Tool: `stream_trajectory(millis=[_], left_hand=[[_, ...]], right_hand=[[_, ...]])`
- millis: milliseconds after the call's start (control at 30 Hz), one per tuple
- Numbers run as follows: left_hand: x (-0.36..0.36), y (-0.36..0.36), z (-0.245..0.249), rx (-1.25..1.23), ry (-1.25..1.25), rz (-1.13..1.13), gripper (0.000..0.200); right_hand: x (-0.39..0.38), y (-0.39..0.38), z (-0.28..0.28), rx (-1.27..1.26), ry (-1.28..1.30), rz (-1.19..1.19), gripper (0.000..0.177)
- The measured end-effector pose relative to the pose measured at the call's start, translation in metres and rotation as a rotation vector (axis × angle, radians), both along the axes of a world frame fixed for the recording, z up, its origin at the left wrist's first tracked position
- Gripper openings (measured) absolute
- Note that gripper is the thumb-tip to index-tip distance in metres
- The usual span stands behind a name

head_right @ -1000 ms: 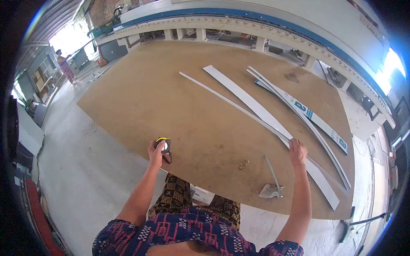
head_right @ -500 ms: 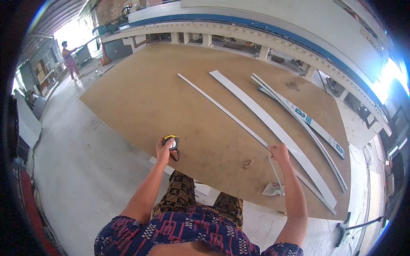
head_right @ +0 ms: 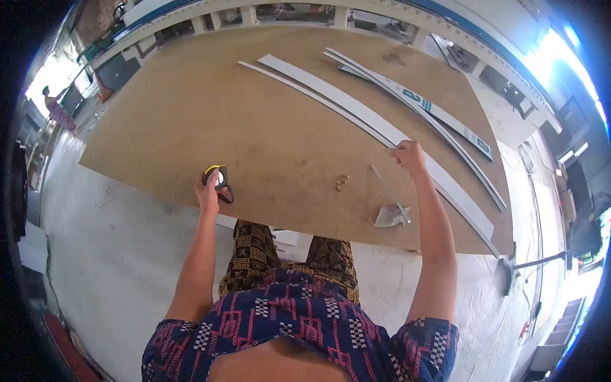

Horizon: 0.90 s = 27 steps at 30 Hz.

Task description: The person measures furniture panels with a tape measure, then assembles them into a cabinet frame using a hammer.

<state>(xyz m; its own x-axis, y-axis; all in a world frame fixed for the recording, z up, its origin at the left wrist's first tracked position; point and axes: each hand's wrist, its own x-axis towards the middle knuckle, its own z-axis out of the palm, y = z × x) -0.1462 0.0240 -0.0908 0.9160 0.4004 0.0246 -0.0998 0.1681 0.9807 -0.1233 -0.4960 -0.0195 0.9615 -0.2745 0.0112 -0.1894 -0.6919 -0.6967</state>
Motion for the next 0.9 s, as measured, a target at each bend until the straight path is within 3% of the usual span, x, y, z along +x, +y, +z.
stream_trajectory(millis=[133,233,367,433,533,567,767,900], left_hand=[[-0.004,-0.003,0.01,0.032,-0.004,0.045,0.033],[0.001,0.0,0.003,0.001,0.014,0.072,0.035],[0.003,0.005,-0.005,-0.104,0.009,0.002,0.038],[0.006,0.011,-0.01,-0.11,0.013,-0.04,0.038],[0.004,0.01,-0.004,-0.073,0.022,-0.061,0.036],[0.001,0.008,-0.001,-0.055,0.028,-0.062,0.035],[0.004,0.01,-0.007,-0.072,-0.006,-0.064,0.039],[0.003,0.013,-0.009,-0.052,0.016,-0.087,0.034]], right_hand=[[-0.008,-0.027,-0.016,-0.188,0.016,-0.03,0.03],[-0.013,-0.038,-0.037,-0.516,-0.127,-0.046,0.032],[-0.012,-0.058,-0.065,-0.706,-0.022,-0.132,0.03],[-0.017,-0.051,-0.061,-0.711,0.126,-0.201,0.036],[-0.026,-0.03,-0.054,-0.741,0.151,-0.306,0.045],[-0.025,-0.036,-0.057,-0.734,0.184,-0.281,0.053],[-0.022,-0.055,-0.059,-0.689,0.307,-0.098,0.058],[-0.022,-0.072,-0.064,-0.643,0.19,-0.01,0.064]])
